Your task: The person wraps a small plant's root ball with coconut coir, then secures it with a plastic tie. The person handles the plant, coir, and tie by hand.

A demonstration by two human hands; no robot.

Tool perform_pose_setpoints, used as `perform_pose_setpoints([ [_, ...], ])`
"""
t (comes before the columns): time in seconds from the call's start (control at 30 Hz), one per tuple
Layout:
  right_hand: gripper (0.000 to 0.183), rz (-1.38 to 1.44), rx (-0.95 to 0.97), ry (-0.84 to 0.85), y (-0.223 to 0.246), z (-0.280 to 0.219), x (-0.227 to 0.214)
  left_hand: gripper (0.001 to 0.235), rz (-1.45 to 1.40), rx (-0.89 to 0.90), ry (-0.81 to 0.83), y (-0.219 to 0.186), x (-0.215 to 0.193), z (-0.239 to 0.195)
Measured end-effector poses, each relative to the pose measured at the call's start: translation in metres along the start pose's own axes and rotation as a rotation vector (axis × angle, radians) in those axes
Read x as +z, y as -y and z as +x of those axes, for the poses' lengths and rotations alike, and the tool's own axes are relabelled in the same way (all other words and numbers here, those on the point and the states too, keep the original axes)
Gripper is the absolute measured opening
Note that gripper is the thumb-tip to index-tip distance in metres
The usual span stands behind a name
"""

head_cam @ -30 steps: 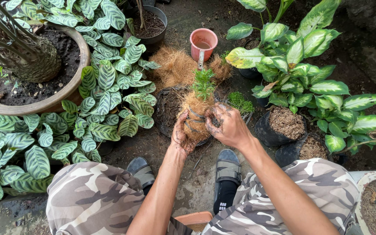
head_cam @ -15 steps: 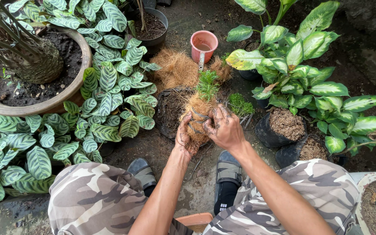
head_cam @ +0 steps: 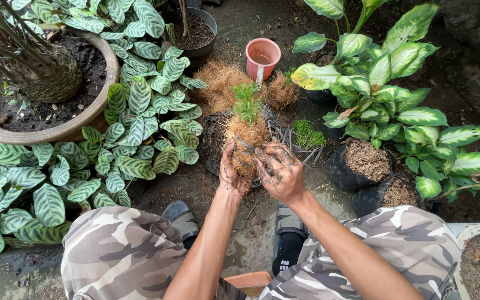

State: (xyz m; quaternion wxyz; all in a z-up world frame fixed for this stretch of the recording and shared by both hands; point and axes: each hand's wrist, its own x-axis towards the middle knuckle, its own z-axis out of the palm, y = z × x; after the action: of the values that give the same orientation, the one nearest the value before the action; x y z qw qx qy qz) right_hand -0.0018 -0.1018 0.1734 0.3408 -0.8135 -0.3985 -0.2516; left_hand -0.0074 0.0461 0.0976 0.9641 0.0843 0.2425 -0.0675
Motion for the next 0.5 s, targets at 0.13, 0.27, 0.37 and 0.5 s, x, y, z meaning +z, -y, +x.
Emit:
perform_pose_setpoints([
  [0.13,0.022,0.182,0.144,0.024,0.001,0.005,-0.003,0.059,0.028,0.007,0.036,-0.002,-0.004,0.0],
  [0.27,0.017,0.163,0.197,0.045,-0.004,0.007,-0.006,0.06,0.031,0.023,0.058,-0.004,-0.011,0.006],
  [0.37,0.019,0.185,0.255,0.121,-0.007,0.01,-0.009,0.057,0.027,0.033,0.067,-0.005,-0.018,0.013],
  [0.5,0.016,0.164,0.389,0.132,-0.011,0.018,-0.01,0.05,0.134,0.08,0.033,-0.005,-0.026,0.019],
])
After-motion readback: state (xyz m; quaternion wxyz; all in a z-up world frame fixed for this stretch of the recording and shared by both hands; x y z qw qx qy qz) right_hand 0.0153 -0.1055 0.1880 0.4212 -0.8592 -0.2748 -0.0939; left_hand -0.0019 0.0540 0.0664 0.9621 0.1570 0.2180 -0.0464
